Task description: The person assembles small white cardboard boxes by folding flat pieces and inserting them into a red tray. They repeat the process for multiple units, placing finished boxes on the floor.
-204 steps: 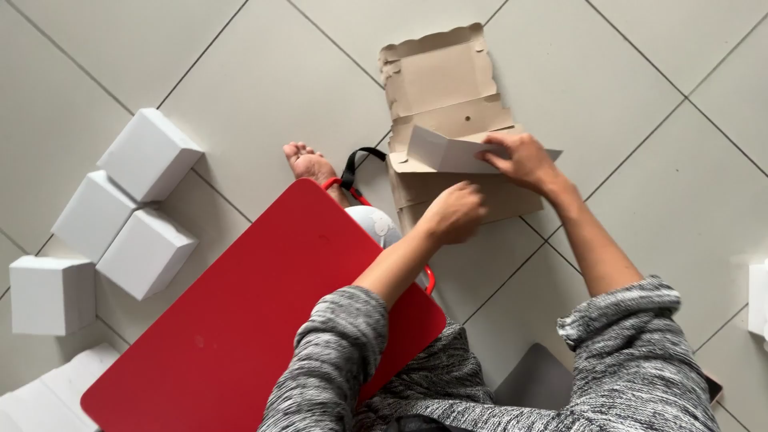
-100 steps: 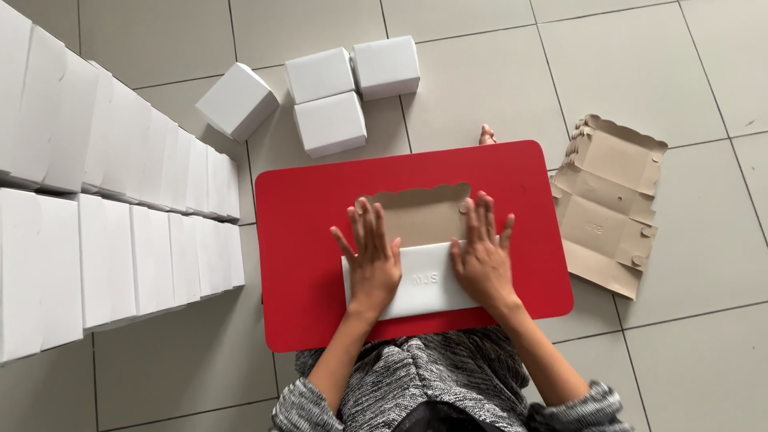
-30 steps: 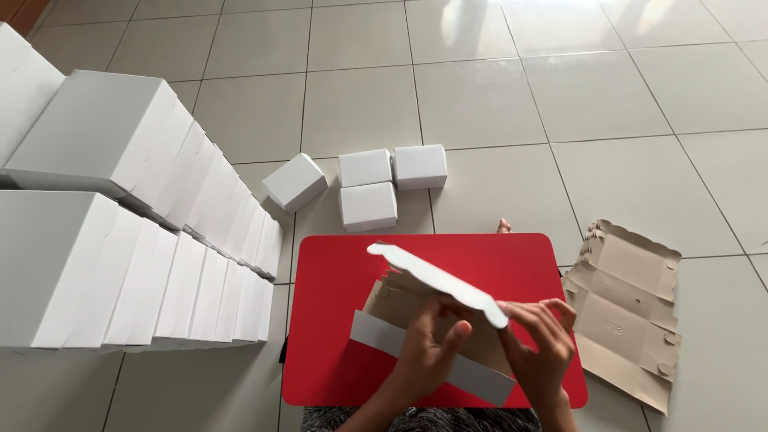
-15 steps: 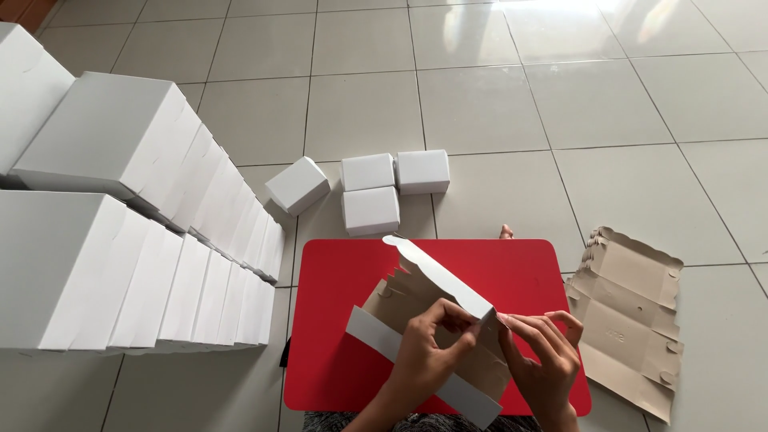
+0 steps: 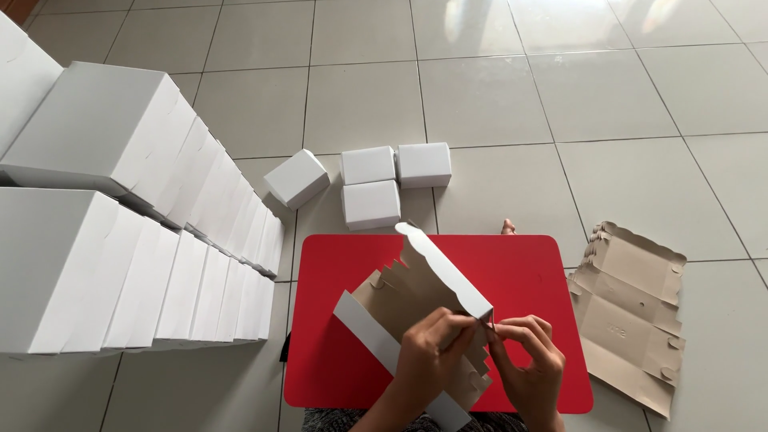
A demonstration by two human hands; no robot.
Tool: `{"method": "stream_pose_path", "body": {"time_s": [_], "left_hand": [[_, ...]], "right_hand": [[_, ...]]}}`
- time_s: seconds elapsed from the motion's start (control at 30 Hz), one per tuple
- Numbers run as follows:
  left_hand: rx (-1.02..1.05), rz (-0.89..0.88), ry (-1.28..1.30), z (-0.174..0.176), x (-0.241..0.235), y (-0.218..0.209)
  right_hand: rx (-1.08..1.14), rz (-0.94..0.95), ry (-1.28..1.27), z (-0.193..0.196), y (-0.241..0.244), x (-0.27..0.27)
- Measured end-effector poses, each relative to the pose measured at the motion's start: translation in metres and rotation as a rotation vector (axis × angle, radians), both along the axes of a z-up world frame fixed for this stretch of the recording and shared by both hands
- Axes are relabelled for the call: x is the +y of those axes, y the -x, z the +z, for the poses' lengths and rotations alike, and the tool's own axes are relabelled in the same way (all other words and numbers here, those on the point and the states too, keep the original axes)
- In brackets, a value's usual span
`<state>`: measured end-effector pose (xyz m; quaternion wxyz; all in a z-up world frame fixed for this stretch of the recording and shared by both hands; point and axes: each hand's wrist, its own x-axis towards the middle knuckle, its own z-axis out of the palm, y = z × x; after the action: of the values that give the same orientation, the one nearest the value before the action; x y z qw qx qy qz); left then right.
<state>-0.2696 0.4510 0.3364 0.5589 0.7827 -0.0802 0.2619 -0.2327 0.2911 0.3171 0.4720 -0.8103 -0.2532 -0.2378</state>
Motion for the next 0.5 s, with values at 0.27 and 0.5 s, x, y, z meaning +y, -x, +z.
{"method": "stream_pose_path", "body": {"time_s": [0.27, 0.5], "left_hand": [[-0.077, 0.043, -0.117, -0.008, 0.000, 0.000], [-0.109, 0.062, -0.179, -0.012, 0.002, 0.002]], "right_hand": [[-0.015, -0.019, 0.022, 0.000, 0.000, 0.004], [-0.060, -0.040, 0.032, -0.001, 0.002, 0.008]]}}
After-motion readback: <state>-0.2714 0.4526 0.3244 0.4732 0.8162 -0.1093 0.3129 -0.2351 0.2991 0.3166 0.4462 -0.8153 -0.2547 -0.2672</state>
